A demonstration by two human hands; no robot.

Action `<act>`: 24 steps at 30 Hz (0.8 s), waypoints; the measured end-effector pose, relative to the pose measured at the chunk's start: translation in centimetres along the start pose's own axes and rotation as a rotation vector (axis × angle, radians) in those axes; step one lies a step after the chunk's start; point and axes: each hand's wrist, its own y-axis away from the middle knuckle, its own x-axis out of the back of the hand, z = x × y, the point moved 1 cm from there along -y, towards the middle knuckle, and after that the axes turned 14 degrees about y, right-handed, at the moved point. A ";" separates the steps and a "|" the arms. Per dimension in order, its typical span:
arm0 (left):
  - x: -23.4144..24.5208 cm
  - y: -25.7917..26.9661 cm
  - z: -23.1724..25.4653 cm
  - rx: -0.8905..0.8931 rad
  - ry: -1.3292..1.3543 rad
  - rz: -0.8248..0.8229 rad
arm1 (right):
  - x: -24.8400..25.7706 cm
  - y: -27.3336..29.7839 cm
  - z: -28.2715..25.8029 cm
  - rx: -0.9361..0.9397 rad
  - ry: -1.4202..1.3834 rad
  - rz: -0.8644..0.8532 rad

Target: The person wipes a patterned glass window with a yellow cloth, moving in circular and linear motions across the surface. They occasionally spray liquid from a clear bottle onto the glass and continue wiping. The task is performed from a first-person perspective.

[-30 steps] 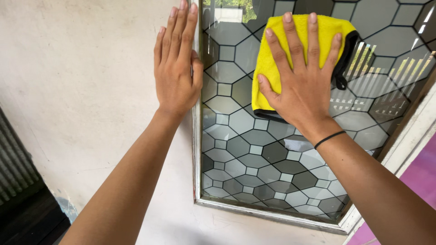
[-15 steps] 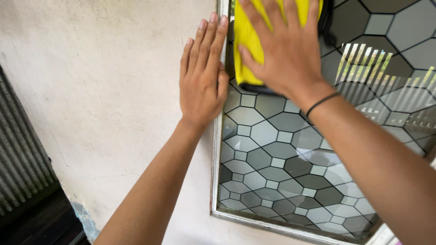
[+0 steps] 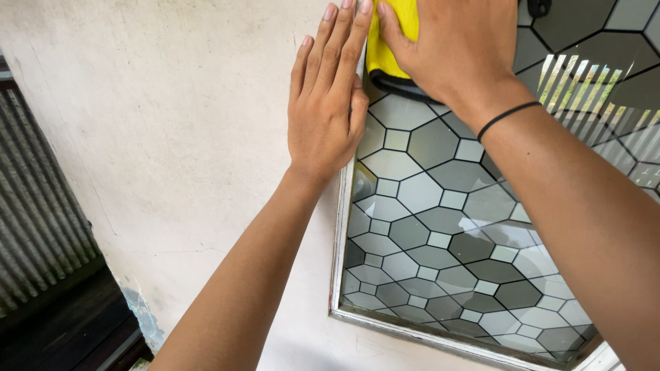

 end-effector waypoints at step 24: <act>-0.1 -0.1 0.1 0.018 -0.025 -0.010 | 3.9 5.6 -4.4 0.010 -0.144 -0.337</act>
